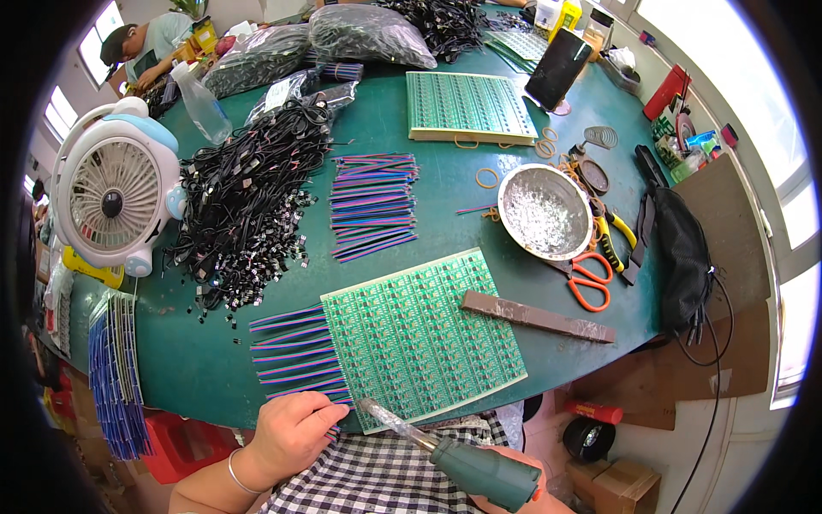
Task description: The person attaches ribbon cables to a circuit board by picking up the cables, aligning them along the board, and soldering them in place with a soldering gun.
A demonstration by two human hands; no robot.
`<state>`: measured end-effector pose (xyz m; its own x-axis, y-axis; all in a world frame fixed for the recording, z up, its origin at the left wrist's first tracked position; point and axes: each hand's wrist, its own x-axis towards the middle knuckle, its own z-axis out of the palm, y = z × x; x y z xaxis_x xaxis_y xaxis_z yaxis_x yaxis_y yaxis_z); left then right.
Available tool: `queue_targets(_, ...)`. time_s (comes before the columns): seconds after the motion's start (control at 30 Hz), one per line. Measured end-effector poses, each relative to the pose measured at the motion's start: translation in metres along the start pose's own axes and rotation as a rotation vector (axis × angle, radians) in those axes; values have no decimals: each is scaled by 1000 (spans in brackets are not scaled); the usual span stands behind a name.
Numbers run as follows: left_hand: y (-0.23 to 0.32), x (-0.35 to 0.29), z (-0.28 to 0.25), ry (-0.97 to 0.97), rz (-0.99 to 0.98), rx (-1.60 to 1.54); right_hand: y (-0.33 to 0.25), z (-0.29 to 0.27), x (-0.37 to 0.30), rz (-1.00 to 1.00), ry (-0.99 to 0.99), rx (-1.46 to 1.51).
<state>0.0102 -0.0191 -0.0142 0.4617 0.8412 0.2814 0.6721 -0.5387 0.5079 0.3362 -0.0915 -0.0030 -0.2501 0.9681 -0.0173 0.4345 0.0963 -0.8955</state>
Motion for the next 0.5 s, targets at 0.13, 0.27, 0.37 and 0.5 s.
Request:
queue_targets(0.13, 1, 0, 0, -4, -15, -6, 7, -8, 1, -95, -73, -176)
queue_targets(0.27, 0, 1, -1, -18, -15, -7, 7, -9, 4, 49, -132, -41)
queue_targets(0.37, 0, 1, -2, -18, -13, -6, 4, -7, 4, 52, -114, -83)
queue_targets(0.5, 0, 2, -1, -12, -6, -6, 2, -6, 2, 94, -111, -55)
